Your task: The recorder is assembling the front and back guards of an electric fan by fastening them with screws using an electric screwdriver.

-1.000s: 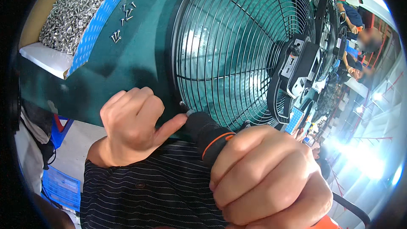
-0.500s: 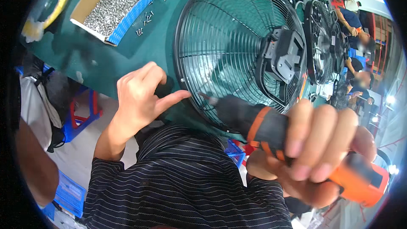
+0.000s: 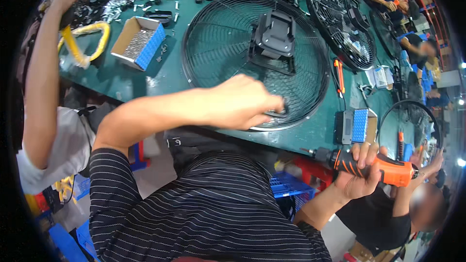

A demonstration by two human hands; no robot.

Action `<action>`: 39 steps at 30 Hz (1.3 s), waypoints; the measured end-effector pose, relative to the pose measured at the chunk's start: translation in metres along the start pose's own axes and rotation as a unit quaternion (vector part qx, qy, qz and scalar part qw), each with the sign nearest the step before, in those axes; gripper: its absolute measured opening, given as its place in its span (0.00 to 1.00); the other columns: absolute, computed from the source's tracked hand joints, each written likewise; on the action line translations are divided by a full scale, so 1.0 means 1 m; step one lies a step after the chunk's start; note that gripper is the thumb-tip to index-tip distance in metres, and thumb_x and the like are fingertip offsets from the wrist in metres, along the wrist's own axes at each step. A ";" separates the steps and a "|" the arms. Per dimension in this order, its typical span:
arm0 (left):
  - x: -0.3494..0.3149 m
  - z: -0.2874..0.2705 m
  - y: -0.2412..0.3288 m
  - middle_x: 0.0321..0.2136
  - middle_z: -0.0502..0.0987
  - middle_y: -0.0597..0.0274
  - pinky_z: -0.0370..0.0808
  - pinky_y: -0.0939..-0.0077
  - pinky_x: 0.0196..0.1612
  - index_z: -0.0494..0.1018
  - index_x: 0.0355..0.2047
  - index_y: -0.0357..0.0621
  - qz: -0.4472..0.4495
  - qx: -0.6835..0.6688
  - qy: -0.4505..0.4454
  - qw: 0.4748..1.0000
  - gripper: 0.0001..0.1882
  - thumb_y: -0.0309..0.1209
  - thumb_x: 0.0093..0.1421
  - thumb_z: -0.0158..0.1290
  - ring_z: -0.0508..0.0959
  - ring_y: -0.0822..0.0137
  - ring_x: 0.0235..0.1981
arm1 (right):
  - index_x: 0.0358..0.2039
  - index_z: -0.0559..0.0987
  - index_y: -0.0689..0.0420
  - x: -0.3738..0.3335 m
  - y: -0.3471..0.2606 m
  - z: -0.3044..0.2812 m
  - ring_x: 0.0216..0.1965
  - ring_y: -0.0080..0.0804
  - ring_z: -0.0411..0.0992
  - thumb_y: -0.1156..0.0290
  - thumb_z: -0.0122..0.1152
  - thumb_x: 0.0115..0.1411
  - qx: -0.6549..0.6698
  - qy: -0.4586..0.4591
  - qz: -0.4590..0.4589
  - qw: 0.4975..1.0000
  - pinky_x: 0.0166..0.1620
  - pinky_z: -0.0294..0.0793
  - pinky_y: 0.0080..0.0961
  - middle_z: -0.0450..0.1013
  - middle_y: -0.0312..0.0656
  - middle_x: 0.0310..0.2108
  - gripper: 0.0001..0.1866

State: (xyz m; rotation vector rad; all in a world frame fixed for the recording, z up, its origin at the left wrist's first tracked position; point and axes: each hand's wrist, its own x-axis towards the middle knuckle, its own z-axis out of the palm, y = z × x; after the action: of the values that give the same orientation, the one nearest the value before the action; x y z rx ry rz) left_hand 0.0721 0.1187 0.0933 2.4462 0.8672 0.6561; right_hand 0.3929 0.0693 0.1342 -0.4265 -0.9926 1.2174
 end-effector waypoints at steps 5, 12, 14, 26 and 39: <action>0.086 -0.102 0.011 0.27 0.79 0.60 0.75 0.70 0.36 0.79 0.40 0.37 -0.031 -0.129 0.049 0.990 0.16 0.35 0.55 0.63 0.77 0.68 0.29 | 0.50 0.68 0.60 -0.032 0.003 -0.041 0.29 0.23 0.62 0.75 0.56 0.61 -0.038 0.077 0.043 0.995 0.37 0.62 0.24 0.64 0.35 0.30 0.17; 0.170 -0.177 0.029 0.35 0.79 0.53 0.75 0.66 0.48 0.77 0.48 0.39 -0.158 -0.238 -0.066 0.956 0.19 0.35 0.60 0.59 0.78 0.65 0.40 | 0.53 0.70 0.61 -0.038 0.014 -0.069 0.29 0.23 0.63 0.73 0.58 0.60 -0.058 0.111 0.030 0.992 0.37 0.64 0.25 0.65 0.36 0.30 0.20; 0.177 -0.176 0.025 0.26 0.76 0.62 0.69 0.73 0.35 0.77 0.36 0.41 -0.173 -0.208 -0.019 0.962 0.11 0.36 0.58 0.62 0.73 0.71 0.29 | 0.53 0.70 0.61 -0.038 0.015 -0.073 0.29 0.24 0.63 0.73 0.57 0.60 -0.052 0.117 0.033 0.991 0.37 0.64 0.25 0.65 0.36 0.30 0.20; 0.164 -0.192 0.049 0.21 0.73 0.64 0.64 0.76 0.19 0.79 0.30 0.34 -0.231 -0.059 0.077 0.968 0.25 0.49 0.51 0.66 0.68 0.71 0.20 | 0.51 0.69 0.61 -0.017 0.040 -0.065 0.27 0.23 0.64 0.73 0.60 0.58 -0.039 0.104 0.081 0.991 0.35 0.65 0.25 0.66 0.36 0.30 0.20; 0.109 -0.402 0.028 0.21 0.81 0.54 0.79 0.65 0.36 0.84 0.25 0.46 -0.361 0.427 0.275 0.782 0.35 0.68 0.51 0.55 0.82 0.57 0.26 | 0.49 0.70 0.59 0.031 0.082 -0.040 0.26 0.24 0.64 0.74 0.59 0.56 0.035 0.071 0.138 0.987 0.33 0.66 0.26 0.65 0.36 0.26 0.20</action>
State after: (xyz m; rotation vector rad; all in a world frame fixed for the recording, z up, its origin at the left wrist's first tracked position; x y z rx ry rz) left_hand -0.0693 0.2766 0.4530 2.2233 2.6508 0.7708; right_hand 0.3782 0.1341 0.0645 -0.6008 -0.7840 1.4443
